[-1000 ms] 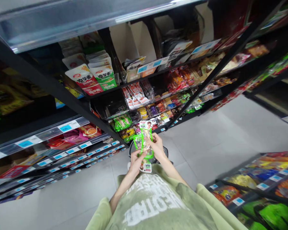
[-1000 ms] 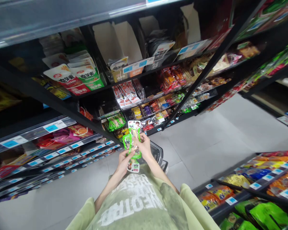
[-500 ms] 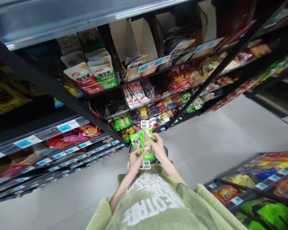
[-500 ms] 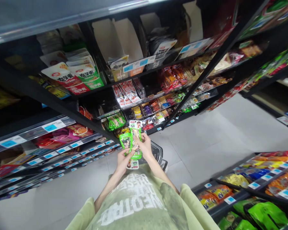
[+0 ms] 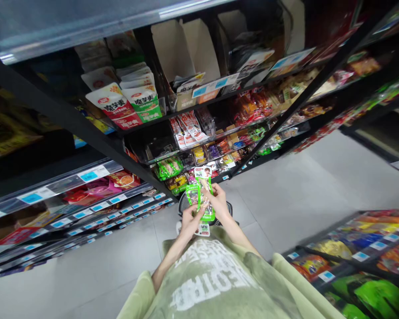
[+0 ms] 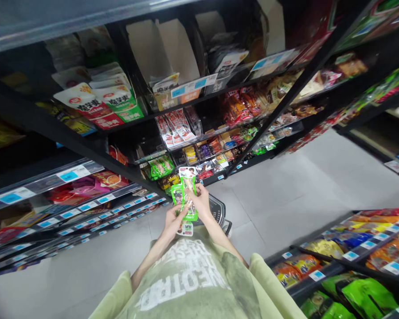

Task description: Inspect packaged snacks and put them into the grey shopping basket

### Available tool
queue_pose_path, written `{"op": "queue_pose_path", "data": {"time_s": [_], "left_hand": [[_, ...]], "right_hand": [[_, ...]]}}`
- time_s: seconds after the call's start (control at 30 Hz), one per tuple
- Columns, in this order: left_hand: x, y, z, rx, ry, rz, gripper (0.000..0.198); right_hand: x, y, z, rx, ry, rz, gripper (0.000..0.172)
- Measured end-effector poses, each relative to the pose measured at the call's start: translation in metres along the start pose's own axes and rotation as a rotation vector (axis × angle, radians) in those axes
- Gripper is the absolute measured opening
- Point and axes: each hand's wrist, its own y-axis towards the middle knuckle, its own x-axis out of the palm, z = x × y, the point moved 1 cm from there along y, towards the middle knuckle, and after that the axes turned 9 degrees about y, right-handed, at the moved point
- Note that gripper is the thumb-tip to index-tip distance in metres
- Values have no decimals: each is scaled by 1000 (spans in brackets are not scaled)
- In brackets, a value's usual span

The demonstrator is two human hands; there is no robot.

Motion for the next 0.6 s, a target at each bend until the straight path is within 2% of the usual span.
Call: {"op": "queue_pose_path", "data": {"time_s": [0.37, 0.6], "left_hand": [[-2, 5, -1, 63, 98, 14, 43], [-3, 6, -7, 39, 110, 93, 45]], "right_hand": [[0, 1, -1, -14, 2, 13, 38], [-3, 2, 4, 17, 97, -77, 38]]}}
